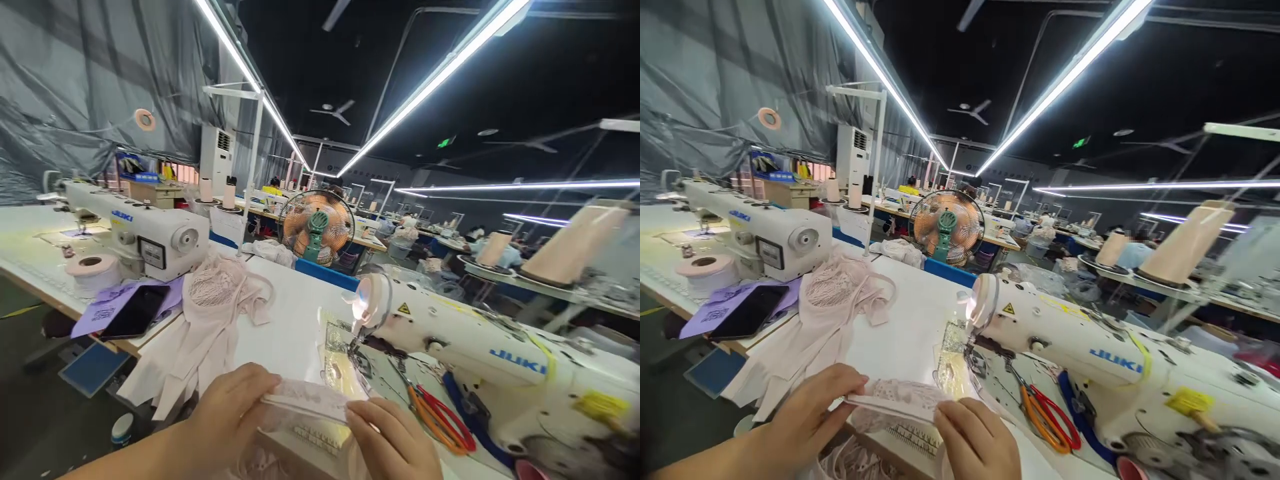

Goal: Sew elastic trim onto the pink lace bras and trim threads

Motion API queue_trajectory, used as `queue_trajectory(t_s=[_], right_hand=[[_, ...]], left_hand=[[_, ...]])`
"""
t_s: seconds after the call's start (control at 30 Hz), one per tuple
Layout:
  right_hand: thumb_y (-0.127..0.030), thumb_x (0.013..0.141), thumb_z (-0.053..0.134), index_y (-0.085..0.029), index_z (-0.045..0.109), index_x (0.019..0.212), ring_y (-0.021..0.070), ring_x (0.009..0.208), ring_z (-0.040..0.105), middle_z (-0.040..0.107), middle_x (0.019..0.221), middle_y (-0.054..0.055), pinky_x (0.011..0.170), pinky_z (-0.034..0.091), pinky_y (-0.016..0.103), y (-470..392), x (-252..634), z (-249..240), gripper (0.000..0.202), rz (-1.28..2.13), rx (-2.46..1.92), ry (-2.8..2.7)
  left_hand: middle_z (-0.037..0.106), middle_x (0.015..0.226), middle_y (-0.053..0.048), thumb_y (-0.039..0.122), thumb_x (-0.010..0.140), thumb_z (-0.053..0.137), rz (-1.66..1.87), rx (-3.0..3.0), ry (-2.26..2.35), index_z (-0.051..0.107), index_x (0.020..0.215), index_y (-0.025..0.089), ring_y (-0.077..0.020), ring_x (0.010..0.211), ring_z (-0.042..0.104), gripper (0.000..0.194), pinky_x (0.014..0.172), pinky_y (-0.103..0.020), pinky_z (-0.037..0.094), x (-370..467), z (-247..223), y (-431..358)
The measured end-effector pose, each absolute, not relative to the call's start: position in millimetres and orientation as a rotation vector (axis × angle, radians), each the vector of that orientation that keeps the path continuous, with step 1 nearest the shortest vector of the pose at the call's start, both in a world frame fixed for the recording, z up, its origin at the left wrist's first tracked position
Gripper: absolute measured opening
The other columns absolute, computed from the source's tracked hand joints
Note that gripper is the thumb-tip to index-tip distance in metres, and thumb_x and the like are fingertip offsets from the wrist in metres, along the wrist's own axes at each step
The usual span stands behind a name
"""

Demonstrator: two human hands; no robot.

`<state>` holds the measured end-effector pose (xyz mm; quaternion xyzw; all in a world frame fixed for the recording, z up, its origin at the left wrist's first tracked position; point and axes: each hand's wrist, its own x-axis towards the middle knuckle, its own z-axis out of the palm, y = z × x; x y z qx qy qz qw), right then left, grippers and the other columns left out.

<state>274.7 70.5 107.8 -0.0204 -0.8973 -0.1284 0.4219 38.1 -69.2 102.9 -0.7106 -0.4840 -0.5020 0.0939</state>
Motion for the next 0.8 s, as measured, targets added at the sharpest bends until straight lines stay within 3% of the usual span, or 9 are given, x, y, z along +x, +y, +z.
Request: queue_trajectory(t_s=[0.07, 0.23, 0.4, 0.57, 0.7, 0.8], right_hand=[[-0.009, 0.084, 0.050, -0.020, 0.061, 0.095, 0.0149, 0.068, 0.059, 0.065, 0.079, 0.006, 0.058, 0.050, 0.025, 63.9, 269.5, 111.3, 0.019, -0.078, -0.178, -2.276], [-0.014, 0.077, 0.056, -0.019, 0.061, 0.079, 0.0147, 0.070, 0.057, 0.061, 0.075, 0.004, 0.060, 0.046, 0.025, 55.5, 260.2, 128.2, 0.008, 0.594, -0.338, -2.221], [-0.016, 0.067, 0.062, -0.019, 0.062, 0.070, 0.0148, 0.070, 0.054, 0.058, 0.073, 0.002, 0.059, 0.040, 0.024, 48.0, 260.7, 143.9, 0.004, 1.050, -0.534, -2.142], [-0.023, 0.064, 0.066, -0.018, 0.060, 0.072, 0.0115, 0.064, 0.048, 0.054, 0.071, -0.002, 0.057, 0.036, 0.022, 48.0, 261.4, 142.7, 0.010, 1.447, -0.650, -1.997], [-0.020, 0.073, 0.058, -0.020, 0.058, 0.097, 0.0129, 0.070, 0.049, 0.057, 0.083, 0.001, 0.061, 0.038, 0.023, 52.0, 264.0, 138.0, 0.025, 1.187, -0.596, -2.168], [-0.017, 0.078, 0.051, -0.019, 0.060, 0.091, 0.0137, 0.070, 0.050, 0.058, 0.082, 0.002, 0.063, 0.039, 0.025, 56.1, 266.7, 133.5, 0.016, 0.868, -0.506, -2.371]], left_hand=[[0.060, 0.086, 0.001, 0.005, 0.082, 0.043, -1.516, -2.178, -1.437, 0.053, 0.107, 0.030, -0.0108, 0.075, 0.061, 0.037, 0.068, -0.016, 0.050, 30.8, 105.2, -68.3], [0.061, 0.081, 0.001, 0.024, 0.085, 0.053, -1.543, -2.281, -1.862, 0.061, 0.086, 0.028, -0.0144, 0.073, 0.059, 0.009, 0.061, -0.016, 0.047, 12.3, 114.5, -61.9], [0.063, 0.089, -0.001, 0.047, 0.081, 0.058, -1.839, -2.271, -2.197, 0.063, 0.080, 0.027, -0.0232, 0.095, 0.056, 0.021, 0.081, -0.026, 0.046, 7.6, 130.9, -56.8], [0.060, 0.065, 0.002, 0.050, 0.076, 0.063, -2.170, -2.274, -2.427, 0.061, 0.083, 0.027, -0.0159, 0.056, 0.054, 0.025, 0.048, -0.024, 0.043, 8.8, 141.4, -49.2], [0.061, 0.059, 0.003, 0.052, 0.070, 0.069, -2.352, -2.170, -2.610, 0.059, 0.080, 0.023, -0.0142, 0.051, 0.054, 0.032, 0.046, -0.022, 0.043, 17.9, 159.3, -44.3], [0.064, 0.060, 0.004, 0.049, 0.065, 0.074, -2.440, -2.045, -2.696, 0.058, 0.079, 0.022, -0.0137, 0.052, 0.057, 0.034, 0.047, -0.021, 0.045, 20.5, 171.6, -41.4]])
